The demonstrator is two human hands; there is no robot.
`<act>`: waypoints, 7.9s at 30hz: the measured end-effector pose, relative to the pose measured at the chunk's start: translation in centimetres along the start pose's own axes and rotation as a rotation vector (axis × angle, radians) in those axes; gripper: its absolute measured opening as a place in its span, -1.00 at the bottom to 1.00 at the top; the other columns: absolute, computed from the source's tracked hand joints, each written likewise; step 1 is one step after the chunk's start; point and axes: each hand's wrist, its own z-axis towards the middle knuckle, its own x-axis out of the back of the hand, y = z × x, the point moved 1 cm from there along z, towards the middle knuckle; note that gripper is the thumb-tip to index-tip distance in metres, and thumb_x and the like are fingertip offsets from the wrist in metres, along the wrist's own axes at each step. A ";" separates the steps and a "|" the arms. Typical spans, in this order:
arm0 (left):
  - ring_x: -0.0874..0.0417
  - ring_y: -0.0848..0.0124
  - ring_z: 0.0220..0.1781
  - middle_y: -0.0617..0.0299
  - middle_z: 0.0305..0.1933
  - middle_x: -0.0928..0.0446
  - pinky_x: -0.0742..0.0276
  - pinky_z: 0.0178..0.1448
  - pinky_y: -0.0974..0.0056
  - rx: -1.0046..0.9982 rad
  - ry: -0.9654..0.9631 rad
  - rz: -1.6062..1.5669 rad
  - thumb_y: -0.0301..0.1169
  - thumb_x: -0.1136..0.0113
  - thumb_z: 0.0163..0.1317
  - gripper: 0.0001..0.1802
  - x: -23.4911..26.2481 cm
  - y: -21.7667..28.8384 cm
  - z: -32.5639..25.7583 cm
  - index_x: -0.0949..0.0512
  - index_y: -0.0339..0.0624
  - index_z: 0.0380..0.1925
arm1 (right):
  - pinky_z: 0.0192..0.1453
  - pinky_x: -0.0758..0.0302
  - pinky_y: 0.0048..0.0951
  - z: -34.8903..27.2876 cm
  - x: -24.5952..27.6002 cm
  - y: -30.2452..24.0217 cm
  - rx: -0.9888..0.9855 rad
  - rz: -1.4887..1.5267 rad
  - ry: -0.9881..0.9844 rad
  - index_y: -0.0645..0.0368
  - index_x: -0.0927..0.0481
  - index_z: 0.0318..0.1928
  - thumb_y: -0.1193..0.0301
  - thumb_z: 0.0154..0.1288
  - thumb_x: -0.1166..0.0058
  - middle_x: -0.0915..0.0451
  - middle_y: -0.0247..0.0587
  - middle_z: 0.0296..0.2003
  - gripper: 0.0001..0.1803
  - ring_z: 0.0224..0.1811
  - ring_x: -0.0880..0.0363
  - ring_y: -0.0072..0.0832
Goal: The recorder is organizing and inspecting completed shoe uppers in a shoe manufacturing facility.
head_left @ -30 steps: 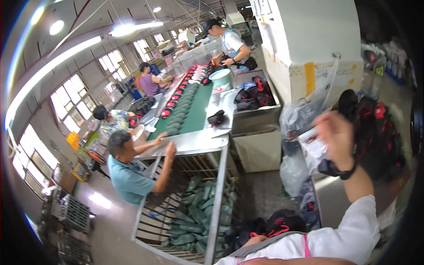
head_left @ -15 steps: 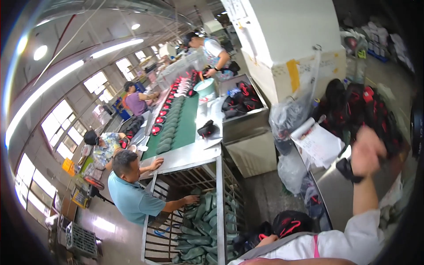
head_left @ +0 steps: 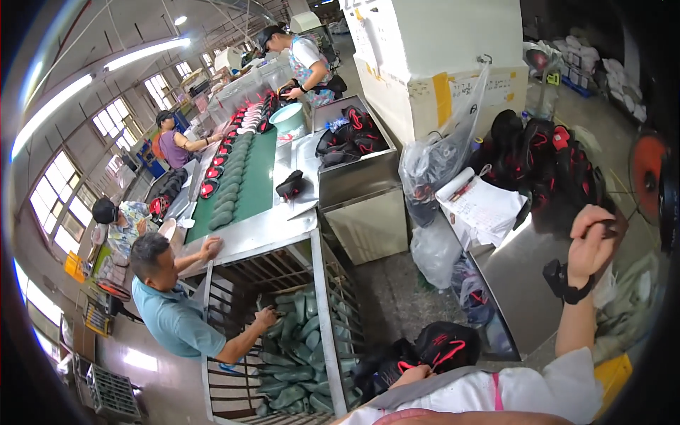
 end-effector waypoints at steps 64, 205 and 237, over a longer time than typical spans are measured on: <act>-0.02 -0.14 0.28 -0.29 0.22 -0.03 0.02 0.29 -0.09 0.050 0.947 -0.047 0.09 -0.42 -0.32 0.16 -20.0 -2.2 -16.2 -0.05 -0.44 0.15 | -0.32 -0.35 -0.61 -27.1 3.8 -15.6 -1.181 0.689 -1.249 0.21 -0.42 -0.39 0.42 0.17 -0.07 -0.47 -0.40 -0.49 -0.86 -0.42 -0.39 -0.73; -0.42 0.24 -0.22 0.18 -0.30 -0.37 -0.43 -0.18 0.25 -0.541 0.701 0.710 -0.49 0.04 -0.02 -0.90 -2.2 37.8 39.0 -0.43 -0.19 -0.45 | -0.16 -0.50 -0.32 -5.0 26.1 32.8 -0.204 -0.082 -1.257 0.01 -0.45 0.02 0.58 0.02 0.14 -0.46 -0.25 0.03 -0.53 -0.11 -0.53 -0.26; -0.44 0.19 -0.02 0.20 -0.18 -0.47 -0.15 0.14 0.01 0.340 0.617 1.111 -0.16 -0.08 0.05 -0.70 -1.9 42.0 37.4 -0.53 -0.04 -0.26 | -0.44 -0.45 -0.43 -1.9 37.3 38.2 0.124 -0.291 -1.262 0.05 -0.60 -0.31 0.51 -0.04 -0.05 -0.56 -0.35 -0.46 -0.78 -0.43 -0.50 -0.42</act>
